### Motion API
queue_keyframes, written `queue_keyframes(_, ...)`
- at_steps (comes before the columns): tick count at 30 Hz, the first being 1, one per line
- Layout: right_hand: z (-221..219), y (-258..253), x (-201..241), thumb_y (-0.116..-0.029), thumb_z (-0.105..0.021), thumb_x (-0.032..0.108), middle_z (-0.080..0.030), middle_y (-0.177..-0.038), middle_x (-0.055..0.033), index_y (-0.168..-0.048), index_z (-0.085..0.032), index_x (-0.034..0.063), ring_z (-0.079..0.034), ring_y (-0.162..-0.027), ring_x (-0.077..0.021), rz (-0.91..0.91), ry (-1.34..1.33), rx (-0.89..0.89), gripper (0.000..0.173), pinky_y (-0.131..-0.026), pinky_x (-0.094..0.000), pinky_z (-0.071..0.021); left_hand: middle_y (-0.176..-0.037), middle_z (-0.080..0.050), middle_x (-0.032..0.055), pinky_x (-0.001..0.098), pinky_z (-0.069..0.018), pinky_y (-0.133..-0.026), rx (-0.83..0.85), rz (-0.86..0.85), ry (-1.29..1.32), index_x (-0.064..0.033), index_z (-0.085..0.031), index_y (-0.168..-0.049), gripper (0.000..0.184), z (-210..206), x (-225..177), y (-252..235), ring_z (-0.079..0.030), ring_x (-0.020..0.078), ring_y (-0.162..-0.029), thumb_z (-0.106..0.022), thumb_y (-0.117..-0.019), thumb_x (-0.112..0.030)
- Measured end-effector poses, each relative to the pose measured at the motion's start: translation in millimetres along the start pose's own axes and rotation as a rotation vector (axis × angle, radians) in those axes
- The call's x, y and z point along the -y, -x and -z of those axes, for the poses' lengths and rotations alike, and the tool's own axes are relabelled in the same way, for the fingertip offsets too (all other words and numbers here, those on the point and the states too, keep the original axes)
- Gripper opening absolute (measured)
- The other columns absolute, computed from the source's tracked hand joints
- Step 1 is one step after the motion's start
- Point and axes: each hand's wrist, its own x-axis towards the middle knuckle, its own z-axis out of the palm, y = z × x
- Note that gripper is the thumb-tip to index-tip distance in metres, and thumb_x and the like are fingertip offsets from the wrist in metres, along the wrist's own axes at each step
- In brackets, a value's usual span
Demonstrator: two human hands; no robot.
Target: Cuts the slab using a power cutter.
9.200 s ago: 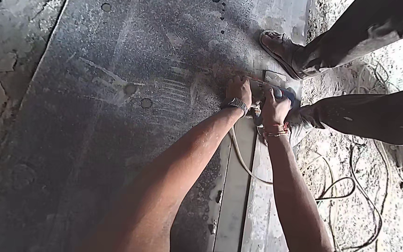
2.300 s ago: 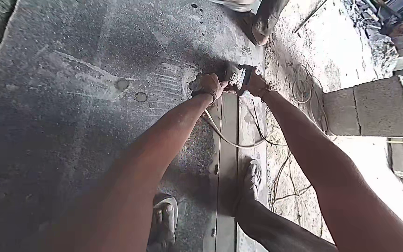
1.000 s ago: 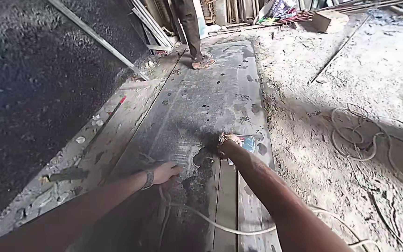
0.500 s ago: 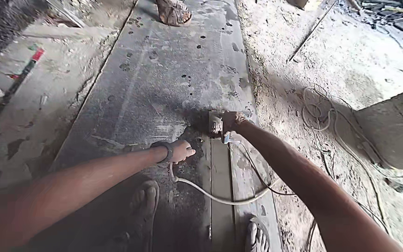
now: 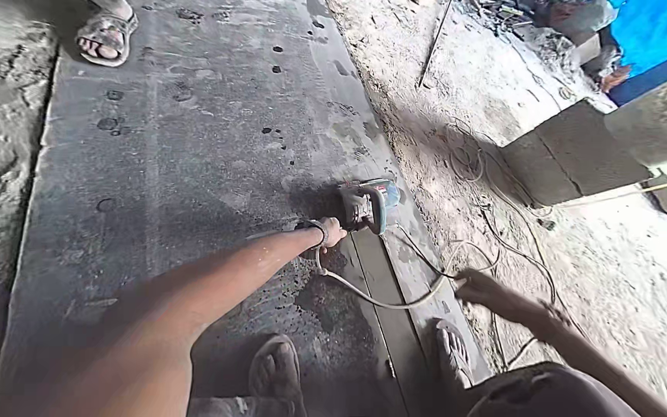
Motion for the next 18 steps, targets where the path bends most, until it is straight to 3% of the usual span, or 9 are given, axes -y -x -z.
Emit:
queue_keyframes(1,-28.7,16.4,-22.1,-0.0970,-0.063,0.031,-0.071,-0.104,-0.0153,-0.139,-0.048,-0.0041,-0.070,-0.091,-0.0229,0.015,-0.222,0.032,0.056,-0.087,-0.0417,-0.0569,-0.110,-0.066,0.0221,0.0469,-0.0546,-0.087,0.009,-0.014,-0.008,0.0064,-0.061,-0.123,0.053,-1.4,2.5,-5.0,-0.068,0.0290,-0.092,-0.036,-0.1124,-0.040)
queue_keyframes(3,-76.6,44.8,-48.3,-0.0966,-0.062,0.041,-0.074,-0.099,-0.0075,-0.127,-0.060,0.0039,-0.073,-0.088,-0.0183,0.078,-0.601,0.133,0.048,-0.082,-0.0374,-0.0609,-0.108,-0.067,0.0213,0.0466,-0.0550,-0.086,0.030,-0.039,-0.020,0.0057,-0.062,-0.121,0.054,-4.3,6.4,-14.6,-0.069,0.0288,-0.091,-0.037,-0.1119,-0.041)
queue_keyframes(5,-87.2,73.0,-26.5,-0.1020,-0.056,0.044,-0.072,-0.108,-0.0127,-0.126,-0.062,0.0033,-0.070,-0.100,-0.0240,0.188,-0.766,0.286,0.047,-0.091,-0.0423,-0.0593,-0.105,-0.067,0.0199,0.0453,-0.0551,-0.083,0.048,-0.060,-0.043,0.0046,-0.063,-0.118,0.054,-8.6,8.4,-22.2,-0.068,0.0275,-0.088,-0.037,-0.1116,-0.042)
queue_keyframes(7,-84.4,79.9,5.9,-0.0990,-0.064,0.044,-0.069,-0.115,-0.0130,-0.130,-0.059,0.0073,-0.066,-0.107,-0.0250,0.340,-0.743,0.445,0.048,-0.094,-0.0424,-0.0558,-0.106,-0.067,0.0204,0.0461,-0.0552,-0.084,0.057,-0.061,-0.061,0.0052,-0.063,-0.118,0.055,-8.7,8.1,-25.1,-0.068,0.0277,-0.089,-0.036,-0.1118,-0.042)
queue_keyframes(9,-96.5,84.1,34.8,-0.0962,-0.068,0.040,-0.070,-0.108,-0.0118,-0.126,-0.061,0.0079,-0.068,-0.095,-0.0226,0.418,-0.752,0.531,0.044,-0.083,-0.0407,-0.0586,-0.107,-0.067,0.0207,0.0464,-0.0548,-0.084,0.065,-0.069,-0.075,0.0050,-0.063,-0.118,0.054,-7.6,5.1,-28.8,-0.068,0.0275,-0.090,-0.035,-0.1119,-0.041)
queue_keyframes(11,-107.1,77.9,57.0,-0.0994,-0.065,0.044,-0.072,-0.108,-0.0098,-0.125,-0.061,0.0050,-0.070,-0.098,-0.0194,0.536,-0.629,0.553,0.047,-0.087,-0.0378,-0.0589,-0.108,-0.067,0.0210,0.0470,-0.0549,-0.085,0.057,-0.076,-0.054,0.0049,-0.063,-0.119,0.055,-6.0,5.1,-30.8,-0.068,0.0279,-0.090,-0.035,-0.1120,-0.042)
queue_keyframes(14,-119.9,57.1,88.6,-0.0992,-0.062,0.051,-0.073,-0.106,-0.0063,-0.121,-0.062,0.0021,-0.070,-0.099,-0.0137,0.679,-0.458,0.496,0.054,-0.090,-0.0352,-0.0587,-0.109,-0.065,0.0203,0.0443,-0.0548,-0.086,0.043,-0.057,0.002,0.0050,-0.061,-0.123,0.054,-5.9,7.2,-24.0,-0.067,0.0263,-0.090,-0.034,-0.1128,-0.041)
queue_keyframes(18,-125.8,15.2,100.9,-0.0960,-0.067,0.051,-0.072,-0.102,-0.0058,-0.114,-0.063,0.0014,-0.070,-0.096,-0.0130,0.663,-0.414,0.275,0.053,-0.089,-0.0357,-0.0577,-0.101,-0.063,0.0173,0.0387,-0.0560,-0.080,-0.026,-0.005,0.158,0.0040,-0.060,-0.123,0.052,-8.4,16.1,-4.5,-0.065,0.0215,-0.081,-0.034,-0.1129,-0.040)
